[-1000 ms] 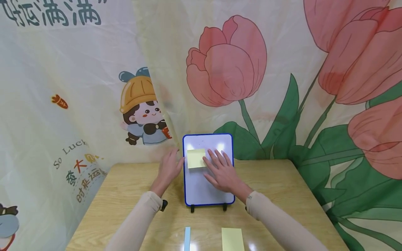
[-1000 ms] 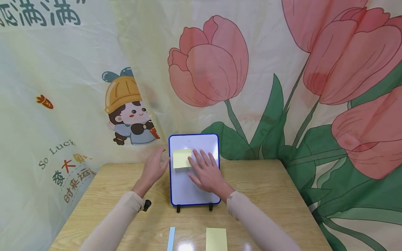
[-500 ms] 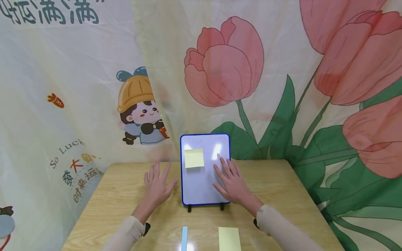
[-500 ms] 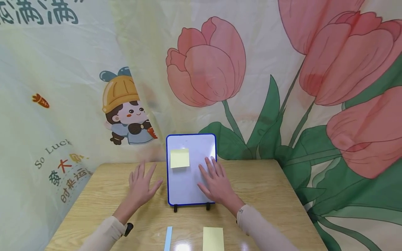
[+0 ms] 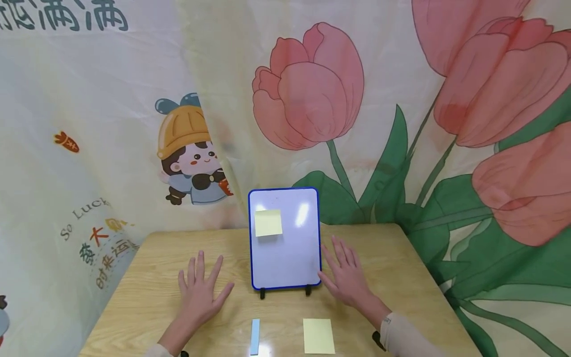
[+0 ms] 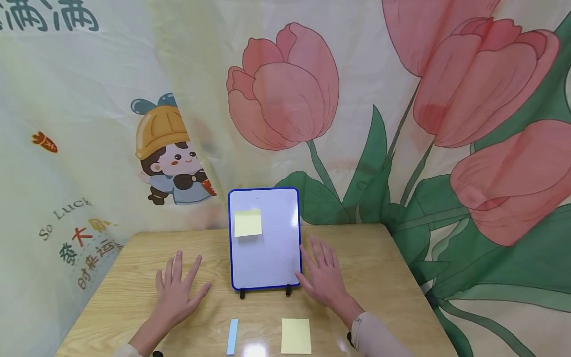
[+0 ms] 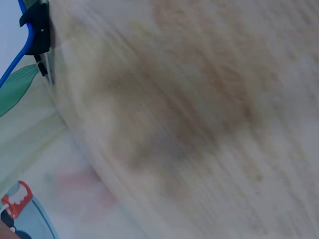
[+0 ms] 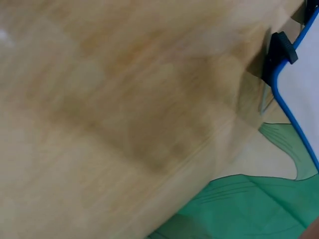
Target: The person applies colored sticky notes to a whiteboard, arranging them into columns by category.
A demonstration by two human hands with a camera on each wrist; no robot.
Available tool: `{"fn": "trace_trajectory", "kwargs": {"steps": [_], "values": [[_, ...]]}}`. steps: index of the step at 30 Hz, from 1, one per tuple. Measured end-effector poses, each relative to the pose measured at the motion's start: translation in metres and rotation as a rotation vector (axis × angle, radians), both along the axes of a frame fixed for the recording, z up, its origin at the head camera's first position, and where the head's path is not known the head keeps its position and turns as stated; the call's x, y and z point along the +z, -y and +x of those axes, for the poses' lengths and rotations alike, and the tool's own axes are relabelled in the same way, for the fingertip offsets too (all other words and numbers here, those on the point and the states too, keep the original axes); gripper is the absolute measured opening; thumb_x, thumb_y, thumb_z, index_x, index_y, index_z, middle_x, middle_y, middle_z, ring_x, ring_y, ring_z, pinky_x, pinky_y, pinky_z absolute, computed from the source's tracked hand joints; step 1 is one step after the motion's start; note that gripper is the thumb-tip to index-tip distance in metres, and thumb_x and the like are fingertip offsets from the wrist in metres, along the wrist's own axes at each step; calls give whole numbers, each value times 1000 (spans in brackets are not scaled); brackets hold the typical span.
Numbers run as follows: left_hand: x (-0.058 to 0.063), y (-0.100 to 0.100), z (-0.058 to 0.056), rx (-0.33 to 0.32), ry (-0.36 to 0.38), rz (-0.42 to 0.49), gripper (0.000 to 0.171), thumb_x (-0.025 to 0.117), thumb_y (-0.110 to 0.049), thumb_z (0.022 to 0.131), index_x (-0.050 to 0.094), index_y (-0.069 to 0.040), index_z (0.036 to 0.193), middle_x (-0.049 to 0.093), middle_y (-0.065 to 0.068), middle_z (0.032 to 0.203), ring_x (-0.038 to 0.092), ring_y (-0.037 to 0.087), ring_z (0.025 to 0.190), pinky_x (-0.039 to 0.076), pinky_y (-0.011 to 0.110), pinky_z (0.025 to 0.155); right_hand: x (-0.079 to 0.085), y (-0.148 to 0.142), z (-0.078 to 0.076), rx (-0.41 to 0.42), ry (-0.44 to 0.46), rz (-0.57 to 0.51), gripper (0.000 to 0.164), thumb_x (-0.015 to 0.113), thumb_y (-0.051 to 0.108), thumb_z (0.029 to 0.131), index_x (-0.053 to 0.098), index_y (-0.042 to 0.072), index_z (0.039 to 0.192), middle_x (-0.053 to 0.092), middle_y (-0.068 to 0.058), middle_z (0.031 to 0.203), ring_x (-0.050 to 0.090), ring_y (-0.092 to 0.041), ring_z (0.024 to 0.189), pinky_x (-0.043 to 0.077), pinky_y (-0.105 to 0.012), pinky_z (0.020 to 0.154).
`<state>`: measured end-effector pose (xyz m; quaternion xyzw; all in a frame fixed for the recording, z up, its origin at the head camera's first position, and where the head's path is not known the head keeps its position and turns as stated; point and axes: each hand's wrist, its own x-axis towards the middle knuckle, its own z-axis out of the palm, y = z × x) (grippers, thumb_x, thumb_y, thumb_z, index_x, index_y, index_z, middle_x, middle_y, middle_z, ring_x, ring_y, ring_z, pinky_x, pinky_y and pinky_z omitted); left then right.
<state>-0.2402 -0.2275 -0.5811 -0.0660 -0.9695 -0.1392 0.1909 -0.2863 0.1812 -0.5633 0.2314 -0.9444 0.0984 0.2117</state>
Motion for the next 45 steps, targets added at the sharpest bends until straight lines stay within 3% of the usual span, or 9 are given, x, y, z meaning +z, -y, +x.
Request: {"fn": "trace_trajectory", "kwargs": {"steps": [7,16,24,30,37,45], "values": [[-8,8,14,-8,-45,-23,77,58,-61,89,33,-29,155,0,20,166,-3,42,152,6,78,108,-9,-13,10,-41,-7,-14,70,53,49,96,35,17,155,9,-13,167,15,-38,151,19,-63,115],[-15,10,34,-10,-26,-17,77,59,-60,89,34,-27,154,-4,17,166,-8,39,153,1,77,109,-17,-13,28,-82,100,-61,72,54,48,97,25,23,158,0,-8,168,7,-37,153,2,-57,121],[-26,10,54,10,15,28,76,59,-57,91,32,-26,155,-3,21,166,-12,38,152,-6,77,108,-26,-17,39,-95,99,-63,74,55,48,96,23,25,158,2,-9,168,10,-37,152,12,-62,118],[-33,11,60,19,26,37,78,58,-58,91,29,-27,156,0,24,165,-4,45,151,-7,78,107,-32,-18,45,-93,106,-57,72,55,50,96,29,21,157,4,-10,168,14,-39,151,14,-64,116],[-37,8,64,21,27,12,78,58,-59,91,28,-28,156,4,25,164,-15,36,152,-1,79,106,-35,-17,50,-92,107,-39,70,54,50,96,32,19,156,5,-11,167,17,-39,150,16,-63,116],[-33,2,62,16,39,2,78,56,-60,91,28,-28,157,4,25,164,-14,37,152,2,79,106,-34,-14,52,-85,104,-42,70,52,51,97,31,21,156,4,-8,168,17,-37,151,16,-63,116]]}}
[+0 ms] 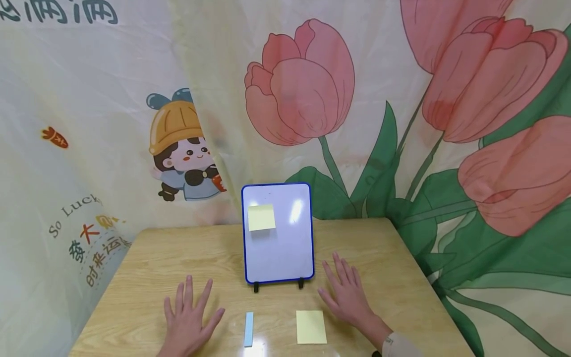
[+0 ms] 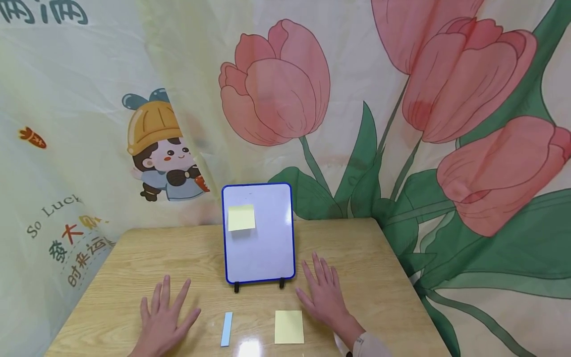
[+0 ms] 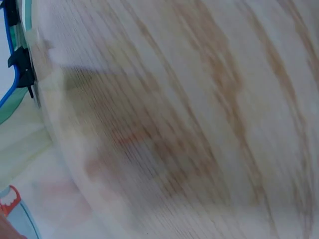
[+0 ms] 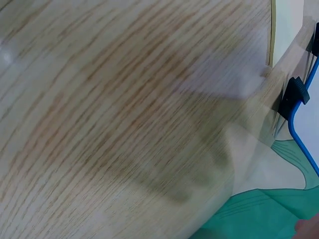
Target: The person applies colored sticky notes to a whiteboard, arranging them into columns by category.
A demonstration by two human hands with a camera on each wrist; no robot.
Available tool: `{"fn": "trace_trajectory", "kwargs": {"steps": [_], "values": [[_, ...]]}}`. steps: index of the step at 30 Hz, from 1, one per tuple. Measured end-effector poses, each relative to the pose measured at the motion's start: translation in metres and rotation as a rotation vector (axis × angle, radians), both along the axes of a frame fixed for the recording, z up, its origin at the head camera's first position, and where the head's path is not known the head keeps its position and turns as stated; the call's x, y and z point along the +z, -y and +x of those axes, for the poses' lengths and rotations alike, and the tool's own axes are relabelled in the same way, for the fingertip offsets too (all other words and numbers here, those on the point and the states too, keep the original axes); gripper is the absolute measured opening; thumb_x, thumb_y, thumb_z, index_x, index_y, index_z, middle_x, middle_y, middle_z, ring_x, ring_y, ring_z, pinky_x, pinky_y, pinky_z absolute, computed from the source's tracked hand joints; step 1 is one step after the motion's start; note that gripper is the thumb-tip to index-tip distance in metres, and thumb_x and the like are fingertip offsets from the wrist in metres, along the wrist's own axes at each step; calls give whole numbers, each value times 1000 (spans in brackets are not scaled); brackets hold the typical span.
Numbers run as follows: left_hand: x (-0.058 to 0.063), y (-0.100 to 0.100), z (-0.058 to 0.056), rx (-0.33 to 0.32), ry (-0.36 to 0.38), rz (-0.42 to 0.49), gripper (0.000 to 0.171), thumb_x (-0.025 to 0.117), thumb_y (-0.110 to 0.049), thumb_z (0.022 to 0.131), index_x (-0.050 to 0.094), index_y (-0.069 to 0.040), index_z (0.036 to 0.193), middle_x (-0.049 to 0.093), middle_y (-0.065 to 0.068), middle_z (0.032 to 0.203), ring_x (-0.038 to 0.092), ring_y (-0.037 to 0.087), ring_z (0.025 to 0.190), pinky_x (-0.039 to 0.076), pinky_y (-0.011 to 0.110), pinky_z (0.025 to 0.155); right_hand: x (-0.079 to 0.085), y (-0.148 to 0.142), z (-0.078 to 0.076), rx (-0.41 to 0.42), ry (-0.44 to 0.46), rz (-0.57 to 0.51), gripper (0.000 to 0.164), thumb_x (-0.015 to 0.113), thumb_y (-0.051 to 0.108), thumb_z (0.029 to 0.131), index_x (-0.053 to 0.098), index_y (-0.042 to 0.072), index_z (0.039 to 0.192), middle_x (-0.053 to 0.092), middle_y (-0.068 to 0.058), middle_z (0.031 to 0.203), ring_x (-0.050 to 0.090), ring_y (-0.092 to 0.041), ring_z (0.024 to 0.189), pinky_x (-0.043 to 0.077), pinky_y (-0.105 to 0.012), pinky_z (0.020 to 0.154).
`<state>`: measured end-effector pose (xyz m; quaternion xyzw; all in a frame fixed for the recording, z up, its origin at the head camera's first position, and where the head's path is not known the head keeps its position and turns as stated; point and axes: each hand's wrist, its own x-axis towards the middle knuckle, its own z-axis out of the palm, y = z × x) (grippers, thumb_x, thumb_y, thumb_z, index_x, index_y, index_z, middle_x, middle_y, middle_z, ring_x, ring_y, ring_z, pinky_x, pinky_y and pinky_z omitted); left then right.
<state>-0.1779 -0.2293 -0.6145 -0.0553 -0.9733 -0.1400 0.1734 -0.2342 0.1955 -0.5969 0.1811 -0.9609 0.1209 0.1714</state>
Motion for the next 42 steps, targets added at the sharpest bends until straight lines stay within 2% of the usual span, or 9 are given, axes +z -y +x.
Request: {"fn": "trace_trajectory", "kwargs": {"steps": [5,10,16,21,23,28,34,38,42], "values": [[1,-4,1,-8,0,10,78,56,-60,91,28,-28,157,6,26,163,-11,40,152,-1,79,106,0,4,1,32,-44,-16,70,57,49,95,36,19,154,14,-14,166,23,-39,148,19,-65,114],[0,-7,5,-8,-2,6,79,56,-59,92,24,-29,157,3,25,164,-14,38,152,-9,76,109,-4,9,6,49,-48,-8,71,61,48,93,38,17,153,21,-17,163,27,-40,146,23,-66,112],[0,-10,5,-14,5,1,79,55,-59,92,22,-31,158,-3,21,165,-16,35,152,-14,72,110,-3,14,13,61,-18,2,71,61,47,93,37,18,153,21,-15,164,29,-39,146,22,-65,113],[-2,-14,8,-18,-3,1,80,57,-60,91,23,-31,158,-5,20,166,-22,28,151,-9,74,111,-2,19,21,95,23,18,75,60,50,92,35,17,154,16,-13,165,30,-39,146,22,-65,114],[-3,-15,9,-23,-10,5,81,57,-60,91,23,-30,158,-4,20,166,-22,27,151,-11,73,111,-4,20,24,106,27,20,76,61,52,92,35,16,154,16,-12,165,32,-39,144,24,-64,114],[-5,-21,11,-48,-71,12,87,61,-59,88,23,-26,158,8,25,164,-12,34,153,-13,69,113,-9,23,28,157,-32,5,79,64,54,88,41,11,151,28,-16,161,47,-39,132,37,-62,106],[-8,-35,18,-45,-116,-2,89,64,-61,85,25,-27,157,14,23,163,10,42,149,-10,68,115,-15,26,35,236,-123,10,77,74,55,81,55,9,139,52,-17,142,56,-33,119,47,-54,96],[-9,-51,25,-44,-151,-13,90,65,-62,83,27,-28,157,17,21,163,16,40,148,-11,64,117,-20,27,39,276,-70,31,68,75,56,80,61,10,129,60,-10,127,58,-26,114,50,-46,93],[-11,-68,30,-68,-240,-40,95,69,-64,75,34,-23,154,26,21,160,24,40,144,-8,59,120,-24,26,42,350,6,13,55,76,52,81,64,11,115,63,-2,115,60,-18,104,53,-37,88]]}}
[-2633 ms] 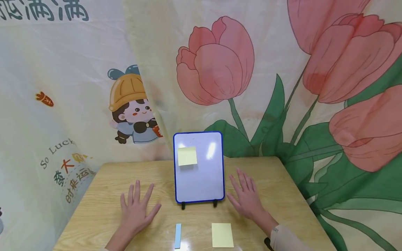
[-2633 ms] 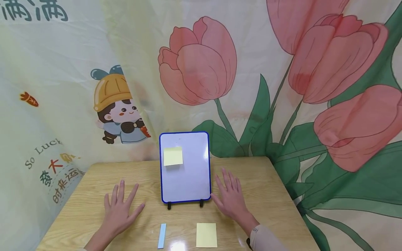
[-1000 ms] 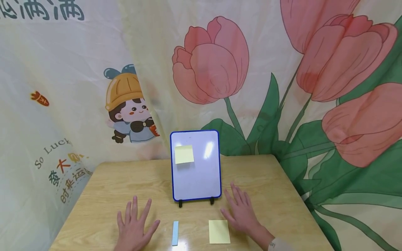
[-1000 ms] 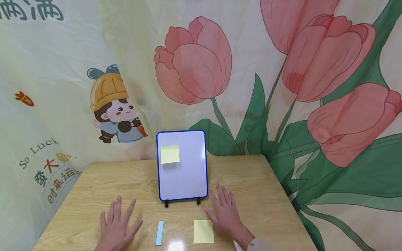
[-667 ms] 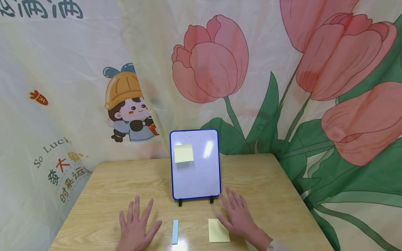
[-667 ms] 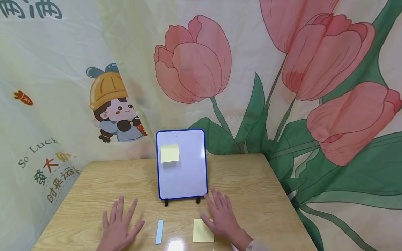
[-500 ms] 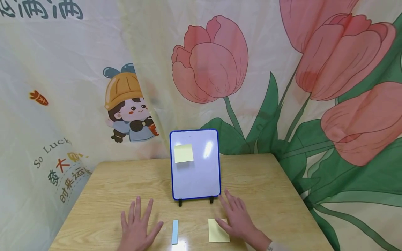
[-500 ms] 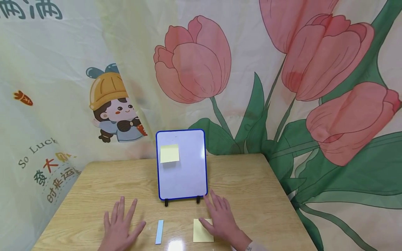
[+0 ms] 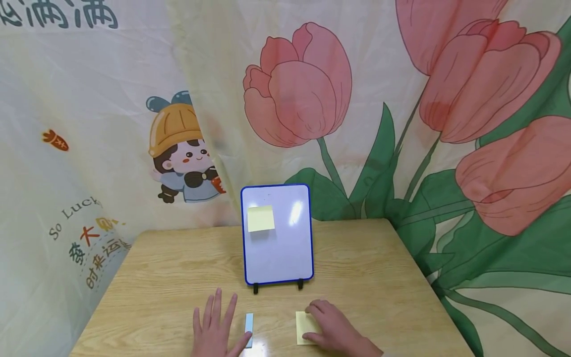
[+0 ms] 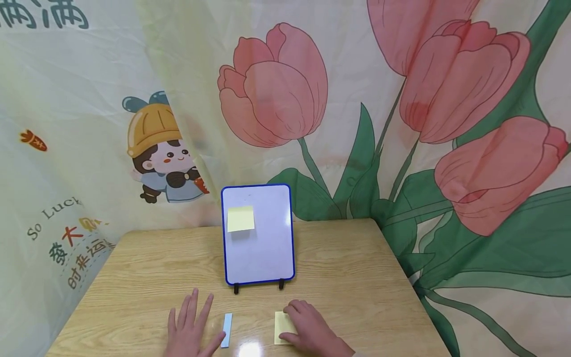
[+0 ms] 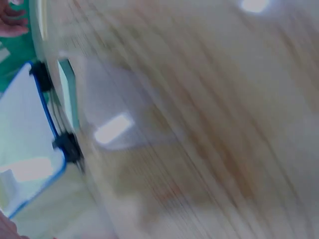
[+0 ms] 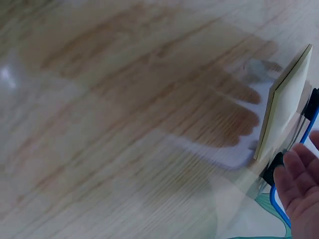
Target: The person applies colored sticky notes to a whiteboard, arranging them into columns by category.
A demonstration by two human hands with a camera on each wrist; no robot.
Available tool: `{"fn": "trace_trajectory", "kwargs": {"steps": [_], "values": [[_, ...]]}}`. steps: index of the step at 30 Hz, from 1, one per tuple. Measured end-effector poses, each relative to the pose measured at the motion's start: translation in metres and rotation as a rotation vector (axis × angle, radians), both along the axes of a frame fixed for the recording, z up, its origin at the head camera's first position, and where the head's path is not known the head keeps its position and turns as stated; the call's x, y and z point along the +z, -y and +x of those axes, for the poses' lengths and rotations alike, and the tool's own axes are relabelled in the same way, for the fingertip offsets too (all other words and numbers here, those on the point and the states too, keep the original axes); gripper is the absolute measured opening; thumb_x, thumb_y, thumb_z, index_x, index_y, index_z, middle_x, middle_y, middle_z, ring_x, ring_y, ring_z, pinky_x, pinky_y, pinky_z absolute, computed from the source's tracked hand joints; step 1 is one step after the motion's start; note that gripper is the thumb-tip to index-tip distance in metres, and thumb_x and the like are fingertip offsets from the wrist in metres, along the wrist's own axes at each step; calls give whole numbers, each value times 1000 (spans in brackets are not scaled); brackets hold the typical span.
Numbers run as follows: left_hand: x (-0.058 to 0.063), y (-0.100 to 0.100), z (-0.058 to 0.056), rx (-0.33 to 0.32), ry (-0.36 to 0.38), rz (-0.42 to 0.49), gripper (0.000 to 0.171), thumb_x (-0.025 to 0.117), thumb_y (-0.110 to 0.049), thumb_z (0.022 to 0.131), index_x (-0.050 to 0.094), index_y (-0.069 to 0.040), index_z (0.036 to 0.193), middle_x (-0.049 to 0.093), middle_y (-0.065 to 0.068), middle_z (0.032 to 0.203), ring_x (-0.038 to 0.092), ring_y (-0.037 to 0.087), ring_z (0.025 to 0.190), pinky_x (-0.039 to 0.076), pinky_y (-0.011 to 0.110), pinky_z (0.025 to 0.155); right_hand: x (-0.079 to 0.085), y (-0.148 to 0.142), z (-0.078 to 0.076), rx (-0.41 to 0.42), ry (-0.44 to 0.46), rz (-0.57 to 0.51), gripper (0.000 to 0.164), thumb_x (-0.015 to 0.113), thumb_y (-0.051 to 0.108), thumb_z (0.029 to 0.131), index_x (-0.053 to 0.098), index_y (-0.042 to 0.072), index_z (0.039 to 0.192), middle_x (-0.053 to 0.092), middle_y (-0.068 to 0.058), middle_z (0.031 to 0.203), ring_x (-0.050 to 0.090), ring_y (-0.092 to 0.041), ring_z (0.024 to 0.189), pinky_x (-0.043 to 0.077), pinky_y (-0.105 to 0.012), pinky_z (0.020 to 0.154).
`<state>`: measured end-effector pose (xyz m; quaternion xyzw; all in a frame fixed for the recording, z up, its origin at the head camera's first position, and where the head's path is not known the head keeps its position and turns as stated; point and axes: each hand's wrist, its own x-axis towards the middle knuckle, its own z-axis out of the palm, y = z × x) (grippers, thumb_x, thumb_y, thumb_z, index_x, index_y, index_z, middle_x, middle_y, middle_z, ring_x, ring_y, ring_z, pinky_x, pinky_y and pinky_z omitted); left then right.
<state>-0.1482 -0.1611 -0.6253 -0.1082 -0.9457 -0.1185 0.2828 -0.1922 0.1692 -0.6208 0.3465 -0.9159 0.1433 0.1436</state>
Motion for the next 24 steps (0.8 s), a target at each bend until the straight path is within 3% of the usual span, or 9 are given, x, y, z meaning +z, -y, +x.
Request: {"fn": "trace_trajectory", "kwargs": {"steps": [6,12,19,24], "values": [[-5,-22,2,-39,-111,-60,98,65,-71,70,38,-24,152,36,20,155,23,33,146,-5,55,121,-8,-2,2,99,14,-18,56,81,49,76,64,10,113,62,0,114,60,-15,104,54,-32,88],[-11,-45,4,-101,-177,-146,99,55,-79,72,33,-28,155,41,18,152,28,31,143,-7,52,122,-15,-2,5,101,-16,-1,63,84,48,72,64,8,117,61,-1,115,59,-16,105,54,-32,88],[-17,-69,11,-182,-189,-197,85,27,-82,88,30,-31,155,36,14,157,20,26,150,-5,51,123,-18,-2,4,86,-22,39,58,82,51,74,67,8,110,62,-3,114,59,-17,104,54,-32,88],[-24,-82,11,-229,-232,-205,76,21,-76,94,35,-32,153,42,13,154,33,28,142,0,53,123,-13,-2,4,102,-11,53,53,76,53,80,69,8,106,64,-4,114,60,-17,104,54,-33,87]]}}
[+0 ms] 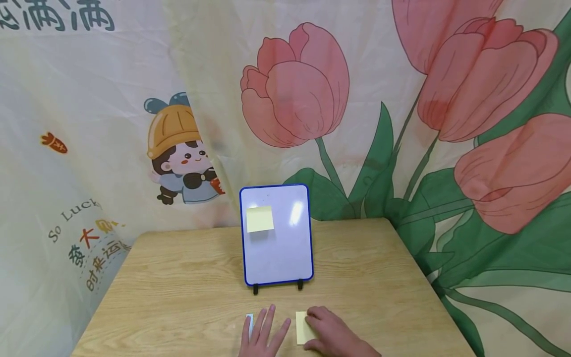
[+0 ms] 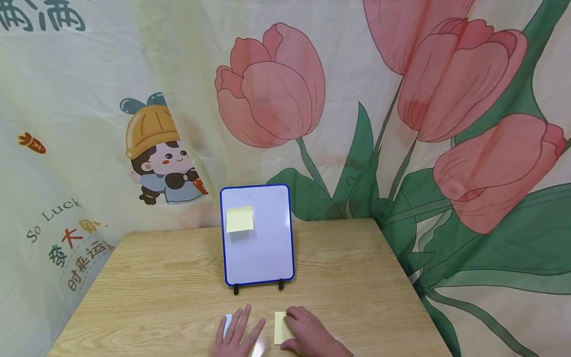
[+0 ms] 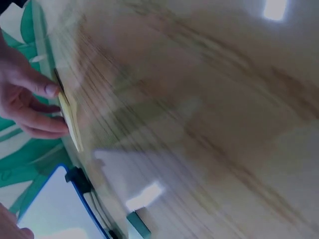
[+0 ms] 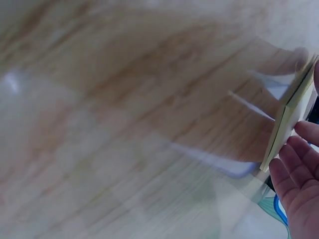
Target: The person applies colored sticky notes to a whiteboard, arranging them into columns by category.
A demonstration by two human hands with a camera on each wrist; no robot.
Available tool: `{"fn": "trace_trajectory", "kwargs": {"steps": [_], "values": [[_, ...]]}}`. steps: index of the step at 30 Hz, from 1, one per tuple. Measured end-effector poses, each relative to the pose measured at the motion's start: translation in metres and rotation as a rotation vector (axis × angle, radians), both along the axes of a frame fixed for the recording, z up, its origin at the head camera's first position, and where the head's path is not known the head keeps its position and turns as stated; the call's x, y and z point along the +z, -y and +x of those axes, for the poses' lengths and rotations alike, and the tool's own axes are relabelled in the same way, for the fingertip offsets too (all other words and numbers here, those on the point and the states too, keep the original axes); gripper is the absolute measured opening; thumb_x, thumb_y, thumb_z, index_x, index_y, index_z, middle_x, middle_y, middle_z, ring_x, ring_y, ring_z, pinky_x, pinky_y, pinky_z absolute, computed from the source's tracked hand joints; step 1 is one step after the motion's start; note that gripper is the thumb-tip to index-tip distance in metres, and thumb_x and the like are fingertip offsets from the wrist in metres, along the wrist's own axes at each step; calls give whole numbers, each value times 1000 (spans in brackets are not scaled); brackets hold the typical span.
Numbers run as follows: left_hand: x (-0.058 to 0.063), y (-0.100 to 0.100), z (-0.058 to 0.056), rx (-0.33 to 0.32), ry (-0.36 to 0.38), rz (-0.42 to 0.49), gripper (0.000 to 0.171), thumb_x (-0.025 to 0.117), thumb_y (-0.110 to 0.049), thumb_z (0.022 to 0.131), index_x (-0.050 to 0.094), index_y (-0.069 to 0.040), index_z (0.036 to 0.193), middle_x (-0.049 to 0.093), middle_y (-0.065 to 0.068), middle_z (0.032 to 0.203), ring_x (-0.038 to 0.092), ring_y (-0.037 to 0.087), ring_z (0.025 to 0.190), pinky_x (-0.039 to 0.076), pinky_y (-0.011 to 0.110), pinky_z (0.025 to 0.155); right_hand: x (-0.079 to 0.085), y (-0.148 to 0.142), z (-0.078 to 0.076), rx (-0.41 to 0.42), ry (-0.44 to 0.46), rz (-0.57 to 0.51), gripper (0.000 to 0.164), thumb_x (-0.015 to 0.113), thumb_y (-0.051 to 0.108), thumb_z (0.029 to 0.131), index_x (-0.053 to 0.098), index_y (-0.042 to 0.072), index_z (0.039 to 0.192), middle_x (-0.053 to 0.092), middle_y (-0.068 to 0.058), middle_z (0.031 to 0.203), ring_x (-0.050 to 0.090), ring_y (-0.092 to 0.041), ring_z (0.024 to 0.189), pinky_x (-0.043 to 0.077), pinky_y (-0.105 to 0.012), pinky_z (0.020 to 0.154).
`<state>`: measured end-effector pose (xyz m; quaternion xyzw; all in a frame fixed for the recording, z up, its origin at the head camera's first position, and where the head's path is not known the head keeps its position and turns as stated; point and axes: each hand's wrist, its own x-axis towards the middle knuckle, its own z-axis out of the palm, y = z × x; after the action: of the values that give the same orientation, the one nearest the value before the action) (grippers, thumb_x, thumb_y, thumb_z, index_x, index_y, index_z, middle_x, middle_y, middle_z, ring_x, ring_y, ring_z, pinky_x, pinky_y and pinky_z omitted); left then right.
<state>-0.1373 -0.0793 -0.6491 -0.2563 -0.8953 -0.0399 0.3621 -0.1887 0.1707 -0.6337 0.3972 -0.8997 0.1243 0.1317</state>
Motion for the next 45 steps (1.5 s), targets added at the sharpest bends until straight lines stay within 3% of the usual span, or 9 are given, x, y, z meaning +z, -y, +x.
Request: {"fn": "trace_trajectory", "kwargs": {"steps": [4,8,12,19,24,31,34,39,45], "values": [[-6,-5,-1,-29,-39,-4,71,22,-73,96,38,-33,152,46,13,151,39,28,138,3,55,122,4,0,-1,26,-1,-8,40,74,48,84,67,10,96,64,-3,112,59,-15,100,54,-31,85],[-10,-7,-3,-46,-86,-11,68,21,-71,97,40,-33,151,49,13,148,47,29,132,4,55,123,4,0,-2,46,-43,-25,22,72,31,88,59,15,82,64,-2,108,59,-14,97,53,-30,84],[-12,-9,-3,-63,-127,-29,65,23,-68,98,42,-34,150,52,12,146,52,27,127,6,55,123,2,0,-2,42,-97,-43,18,70,17,87,57,16,74,66,-3,106,61,-15,97,53,-30,85],[-18,-15,-3,-135,-139,-56,56,26,-62,101,44,-37,148,52,9,146,52,24,128,8,55,122,-4,1,0,28,-155,-89,9,74,11,77,65,12,79,68,-1,104,62,-12,94,52,-26,84],[-24,-20,-1,-177,-118,-66,52,28,-61,101,47,-41,144,52,4,147,55,20,127,10,52,123,-1,0,1,39,-134,-96,6,75,10,81,71,10,86,70,-3,105,64,-14,95,54,-27,82],[-34,-25,-9,-265,-175,-126,46,32,-56,102,49,-43,142,57,-3,143,60,16,122,34,49,109,2,-3,-1,37,-92,-109,6,73,11,85,76,15,89,74,-3,104,67,-14,94,55,-28,80],[-30,-23,-9,-282,-88,-212,48,30,-58,102,44,-44,146,50,-4,148,56,14,127,33,47,109,2,-3,-2,27,-94,-108,7,73,15,86,77,14,92,75,-3,103,68,-14,93,55,-28,79],[-13,-22,-12,-310,138,-362,54,25,-62,102,29,-44,153,39,-3,157,47,14,138,37,45,104,4,-3,-3,-1,-47,-86,13,68,21,93,78,14,95,76,-2,103,69,-14,94,56,-30,80],[3,-22,-15,-374,343,-388,55,22,-61,103,26,-43,154,37,2,159,45,17,140,45,47,100,10,-2,-6,6,2,-137,12,66,20,94,72,15,85,70,8,80,63,-4,73,51,-24,67]]}}
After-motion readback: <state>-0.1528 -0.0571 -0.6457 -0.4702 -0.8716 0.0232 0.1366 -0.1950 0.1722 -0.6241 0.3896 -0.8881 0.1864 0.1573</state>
